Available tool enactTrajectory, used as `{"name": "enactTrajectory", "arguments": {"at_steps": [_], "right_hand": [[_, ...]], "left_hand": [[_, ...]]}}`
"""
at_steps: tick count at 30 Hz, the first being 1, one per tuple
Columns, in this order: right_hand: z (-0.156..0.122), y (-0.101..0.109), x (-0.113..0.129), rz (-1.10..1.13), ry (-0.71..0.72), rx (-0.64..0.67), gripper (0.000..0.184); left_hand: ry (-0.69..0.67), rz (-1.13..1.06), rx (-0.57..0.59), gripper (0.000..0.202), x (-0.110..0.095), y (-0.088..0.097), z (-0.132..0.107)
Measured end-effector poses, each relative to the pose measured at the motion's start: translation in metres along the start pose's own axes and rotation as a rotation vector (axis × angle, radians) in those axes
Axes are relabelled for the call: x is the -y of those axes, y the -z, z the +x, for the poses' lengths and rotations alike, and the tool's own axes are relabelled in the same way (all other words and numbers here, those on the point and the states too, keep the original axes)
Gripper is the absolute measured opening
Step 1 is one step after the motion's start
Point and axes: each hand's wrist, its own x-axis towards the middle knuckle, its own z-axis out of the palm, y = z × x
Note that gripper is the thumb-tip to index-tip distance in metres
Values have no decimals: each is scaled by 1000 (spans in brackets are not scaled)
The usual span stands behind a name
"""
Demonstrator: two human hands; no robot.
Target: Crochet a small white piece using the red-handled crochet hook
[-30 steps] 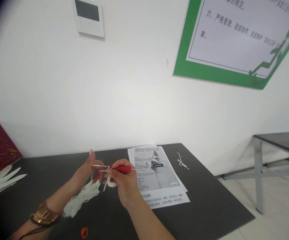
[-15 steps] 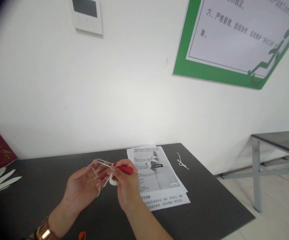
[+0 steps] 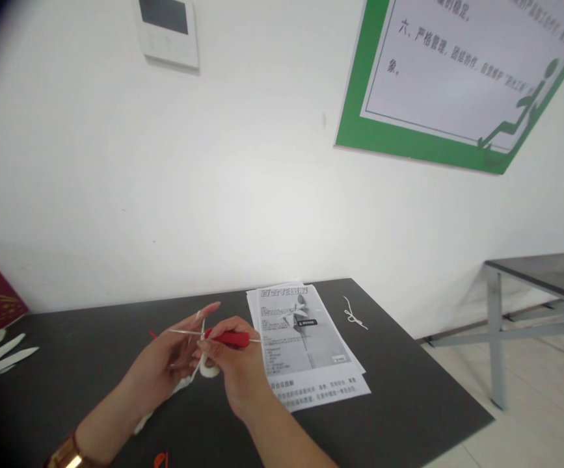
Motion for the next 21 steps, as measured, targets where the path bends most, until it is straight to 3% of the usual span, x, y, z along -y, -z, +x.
{"name": "enactTrajectory", "arguments": {"at_steps": [1, 4, 7, 11, 16, 17, 21], "right_hand": [[0, -1, 3, 20, -9, 3, 22], [1, -4, 11, 45, -49, 24, 25], [0, -5, 14, 37, -94, 73, 25], [-2, -3, 10, 9, -120, 151, 24], [-5, -5, 11, -73, -114, 165, 25], [-5, -6, 11, -81, -115, 163, 25], [-5, -5, 9, -92, -122, 173, 24]], "left_hand": [[3, 3, 0, 17, -5, 10, 5], [-6, 40, -44, 28, -25, 46, 19], [-16, 100, -123, 9, -45, 76, 25], [8, 152, -112, 19, -62, 92, 19], [100, 264, -107, 14, -62, 82, 14], [69, 258, -126, 7, -59, 75, 14], [-23, 183, -79, 10, -37, 30, 7]]}}
